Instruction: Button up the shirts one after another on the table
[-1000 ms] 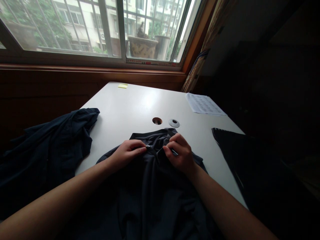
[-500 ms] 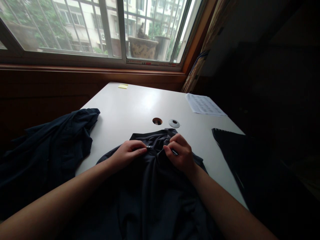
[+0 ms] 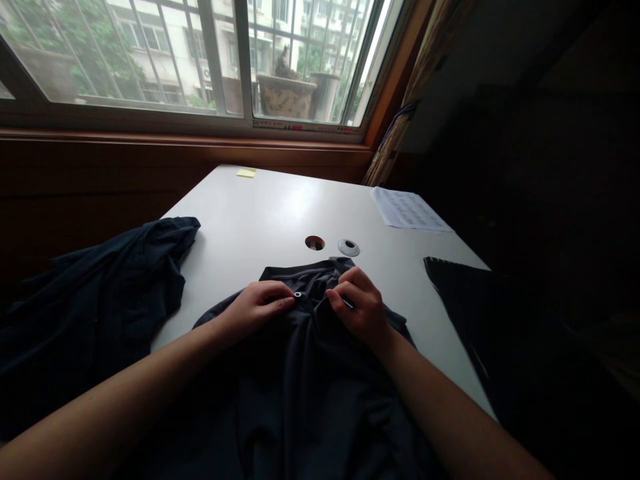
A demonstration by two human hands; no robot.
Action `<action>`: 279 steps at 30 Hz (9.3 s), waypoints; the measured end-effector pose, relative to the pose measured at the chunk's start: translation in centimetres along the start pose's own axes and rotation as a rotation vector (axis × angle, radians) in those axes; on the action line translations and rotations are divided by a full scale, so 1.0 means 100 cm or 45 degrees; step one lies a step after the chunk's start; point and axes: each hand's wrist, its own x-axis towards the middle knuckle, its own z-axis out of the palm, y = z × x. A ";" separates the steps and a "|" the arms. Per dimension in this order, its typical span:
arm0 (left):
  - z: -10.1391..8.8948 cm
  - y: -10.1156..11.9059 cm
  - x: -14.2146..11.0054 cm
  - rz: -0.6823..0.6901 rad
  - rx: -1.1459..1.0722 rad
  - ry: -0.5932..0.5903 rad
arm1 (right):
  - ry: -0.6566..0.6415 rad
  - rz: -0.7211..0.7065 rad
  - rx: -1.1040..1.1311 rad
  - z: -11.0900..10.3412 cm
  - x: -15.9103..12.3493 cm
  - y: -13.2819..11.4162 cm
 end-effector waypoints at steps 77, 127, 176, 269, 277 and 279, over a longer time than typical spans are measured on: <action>0.006 -0.003 0.002 0.042 0.223 0.097 | -0.634 -0.176 -0.047 0.006 0.006 -0.008; 0.022 -0.008 -0.001 0.351 0.664 0.025 | -0.688 0.196 0.258 0.012 0.003 0.005; 0.011 -0.001 0.006 0.085 0.229 -0.053 | -0.618 0.278 0.272 0.007 0.009 0.002; 0.017 -0.011 -0.001 0.378 0.831 0.058 | -0.525 0.146 0.250 0.008 -0.001 0.010; 0.017 -0.014 -0.001 0.405 0.870 0.050 | -0.582 0.149 0.238 0.009 0.001 0.011; 0.018 -0.014 -0.001 0.402 0.887 0.051 | -0.590 0.174 0.248 0.008 0.002 0.009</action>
